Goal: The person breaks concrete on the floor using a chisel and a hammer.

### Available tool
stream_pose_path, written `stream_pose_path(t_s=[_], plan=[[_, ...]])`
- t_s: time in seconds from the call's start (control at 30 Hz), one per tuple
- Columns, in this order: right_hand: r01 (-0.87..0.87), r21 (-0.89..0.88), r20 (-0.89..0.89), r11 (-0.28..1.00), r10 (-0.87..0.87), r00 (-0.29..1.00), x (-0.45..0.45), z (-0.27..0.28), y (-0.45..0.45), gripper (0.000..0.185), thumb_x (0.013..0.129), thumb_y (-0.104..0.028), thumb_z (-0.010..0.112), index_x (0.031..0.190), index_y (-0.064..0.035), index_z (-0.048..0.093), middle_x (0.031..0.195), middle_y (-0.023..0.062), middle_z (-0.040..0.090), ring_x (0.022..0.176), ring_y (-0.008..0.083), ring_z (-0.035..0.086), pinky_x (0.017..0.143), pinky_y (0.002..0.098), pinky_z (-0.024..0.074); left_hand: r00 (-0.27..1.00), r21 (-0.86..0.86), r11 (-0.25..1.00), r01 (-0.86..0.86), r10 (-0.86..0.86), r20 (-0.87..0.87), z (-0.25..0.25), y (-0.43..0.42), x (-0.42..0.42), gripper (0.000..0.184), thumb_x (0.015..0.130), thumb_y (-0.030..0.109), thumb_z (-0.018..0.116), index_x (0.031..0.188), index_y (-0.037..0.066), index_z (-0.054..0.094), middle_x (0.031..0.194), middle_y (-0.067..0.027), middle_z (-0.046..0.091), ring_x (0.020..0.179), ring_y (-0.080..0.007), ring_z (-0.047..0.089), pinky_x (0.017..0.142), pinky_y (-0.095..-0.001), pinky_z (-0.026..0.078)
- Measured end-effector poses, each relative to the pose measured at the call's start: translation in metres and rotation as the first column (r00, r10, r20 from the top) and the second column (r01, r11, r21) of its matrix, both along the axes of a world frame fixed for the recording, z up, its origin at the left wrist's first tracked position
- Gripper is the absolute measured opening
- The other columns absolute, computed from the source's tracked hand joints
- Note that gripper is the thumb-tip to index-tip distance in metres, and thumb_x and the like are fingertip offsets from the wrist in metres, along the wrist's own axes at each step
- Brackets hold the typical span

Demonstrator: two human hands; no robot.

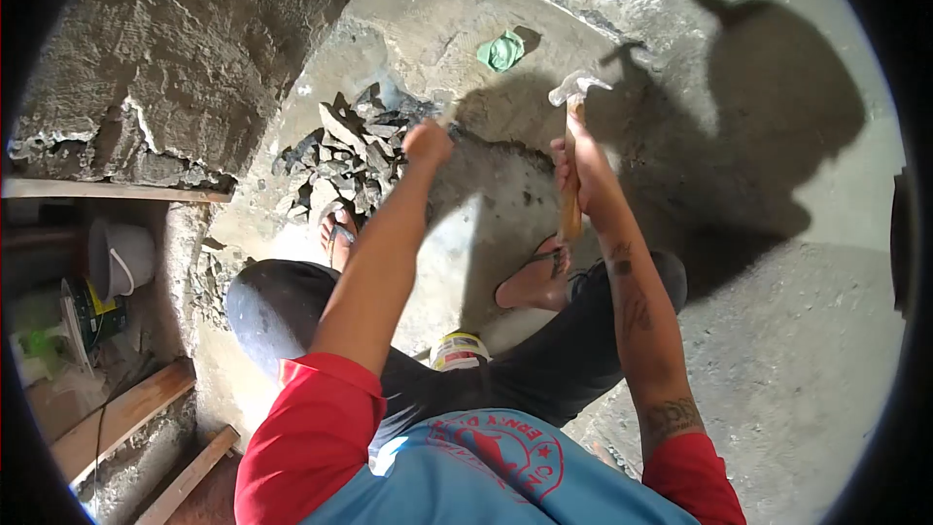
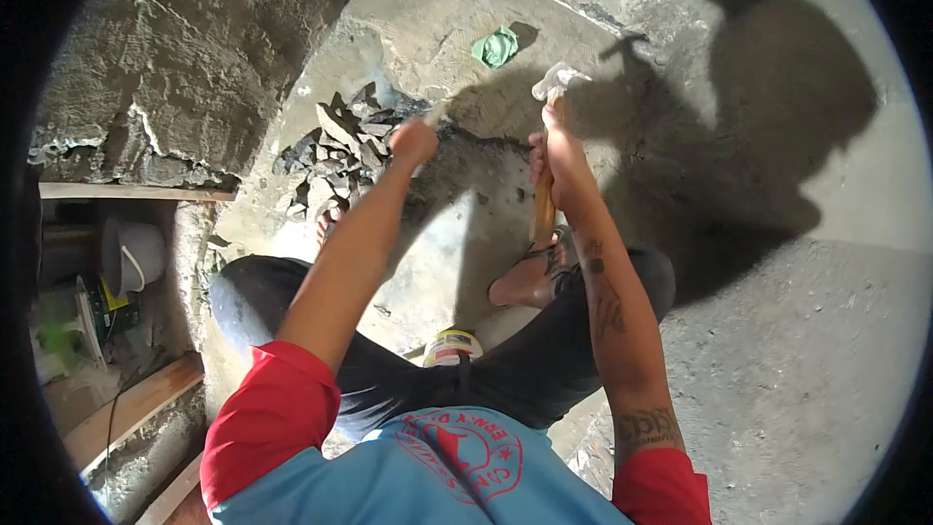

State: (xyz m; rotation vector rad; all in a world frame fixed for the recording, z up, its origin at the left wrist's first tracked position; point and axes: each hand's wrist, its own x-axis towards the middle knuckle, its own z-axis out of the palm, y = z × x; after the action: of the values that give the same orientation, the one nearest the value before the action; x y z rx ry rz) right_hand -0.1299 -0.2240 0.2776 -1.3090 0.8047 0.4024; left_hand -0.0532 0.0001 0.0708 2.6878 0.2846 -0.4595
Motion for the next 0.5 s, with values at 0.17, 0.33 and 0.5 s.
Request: stream_pose_path(t_s=[0.17,0.33,0.5], plan=[[-0.03,-0.184,-0.018,0.982,0.027,0.999,-0.005,-0.056,0.018,0.063,0.088,-0.069,0.036,0.079,-0.0076,0.048,0.056,-0.0025,0.039,0.041,0.0106,0.037,0.04,0.0265,0.034,0.994,-0.175,0.984,0.044,-0.025,0.11,-0.045,-0.049,-0.031,0.032,0.089,0.033,0.056,0.104,0.006,0.049,0.092,-0.0179,0.064,0.086,-0.0372,0.064,0.072,-0.05,0.05],[0.009,-0.227,-0.082,0.974,-0.028,0.996,-0.009,-0.114,0.043,0.061,0.09,-0.066,0.034,0.067,-0.011,0.042,0.051,-0.0031,0.035,0.038,0.0116,0.034,0.038,0.0278,0.0314,0.988,-0.26,0.958,0.121,-0.091,0.127,-0.077,-0.053,-0.037,0.027,0.091,0.032,0.052,0.101,0.008,0.048,0.088,-0.0172,0.064,0.081,-0.0385,0.064,0.07,-0.0513,0.05],[-0.034,-0.318,0.151,0.948,0.086,0.985,-0.016,-0.159,0.053,0.059,0.093,-0.061,0.035,0.061,-0.0116,0.042,0.048,-0.0018,0.036,0.037,0.011,0.037,0.037,0.0285,0.0314,0.997,-0.4,0.914,0.071,-0.071,0.016,-0.072,-0.052,-0.037,0.029,0.093,0.034,0.048,0.102,0.006,0.048,0.086,-0.0207,0.065,0.082,-0.041,0.063,0.071,-0.0519,0.049]])
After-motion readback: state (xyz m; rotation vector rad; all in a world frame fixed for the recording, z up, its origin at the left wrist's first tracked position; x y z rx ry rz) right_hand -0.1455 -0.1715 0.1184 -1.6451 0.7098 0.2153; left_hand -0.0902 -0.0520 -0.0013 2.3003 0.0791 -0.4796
